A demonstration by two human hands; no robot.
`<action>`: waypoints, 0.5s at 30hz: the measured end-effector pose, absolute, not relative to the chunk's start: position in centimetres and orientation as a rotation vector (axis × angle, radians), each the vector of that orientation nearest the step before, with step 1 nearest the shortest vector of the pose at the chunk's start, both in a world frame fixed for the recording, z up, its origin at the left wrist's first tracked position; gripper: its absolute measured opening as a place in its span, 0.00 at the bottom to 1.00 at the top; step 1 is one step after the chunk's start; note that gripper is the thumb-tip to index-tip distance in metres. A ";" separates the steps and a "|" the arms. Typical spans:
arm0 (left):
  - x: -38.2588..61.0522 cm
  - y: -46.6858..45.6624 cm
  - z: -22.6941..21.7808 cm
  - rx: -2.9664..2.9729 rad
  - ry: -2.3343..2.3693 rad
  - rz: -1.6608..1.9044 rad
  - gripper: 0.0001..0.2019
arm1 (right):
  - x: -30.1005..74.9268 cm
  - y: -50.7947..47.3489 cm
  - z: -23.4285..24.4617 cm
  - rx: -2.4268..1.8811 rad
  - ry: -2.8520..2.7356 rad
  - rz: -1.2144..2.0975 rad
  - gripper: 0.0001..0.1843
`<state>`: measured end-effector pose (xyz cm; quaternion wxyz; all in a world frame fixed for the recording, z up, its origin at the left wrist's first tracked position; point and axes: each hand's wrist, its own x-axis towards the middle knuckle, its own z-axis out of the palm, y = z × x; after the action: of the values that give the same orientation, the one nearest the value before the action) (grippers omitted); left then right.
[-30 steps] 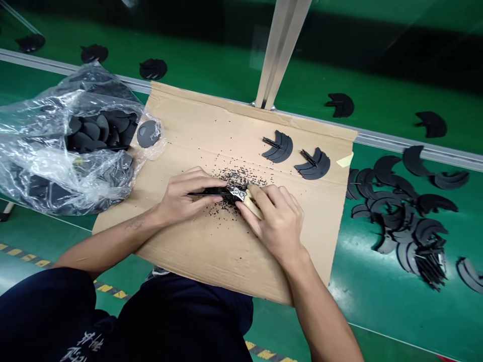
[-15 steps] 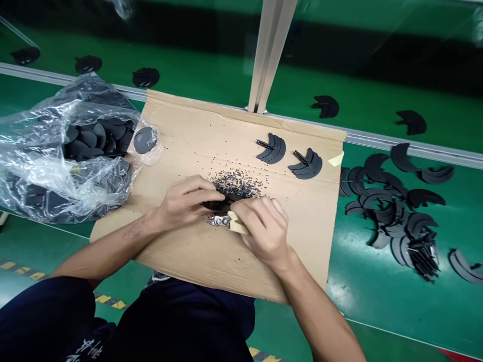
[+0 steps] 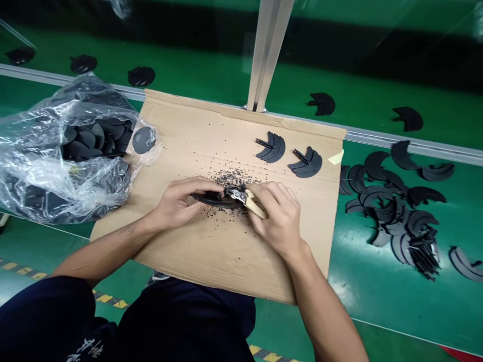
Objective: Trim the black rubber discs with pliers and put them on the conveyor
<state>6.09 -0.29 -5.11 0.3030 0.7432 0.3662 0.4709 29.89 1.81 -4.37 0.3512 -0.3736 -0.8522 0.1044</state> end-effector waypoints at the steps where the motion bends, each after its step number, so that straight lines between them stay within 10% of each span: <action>1: 6.2 -0.4 -5.0 1.954 0.957 1.246 0.16 | 29.9 1.9 -4.4 -0.960 -2.224 0.283 0.15; 15: 6.2 -0.6 -5.3 1.918 0.883 1.274 0.21 | 29.9 1.5 -4.4 -0.931 -2.257 0.212 0.15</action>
<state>6.25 -0.61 -5.35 0.3314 0.7339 0.3377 0.4873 29.86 1.52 -4.38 0.3385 -0.3573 -0.8667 0.0813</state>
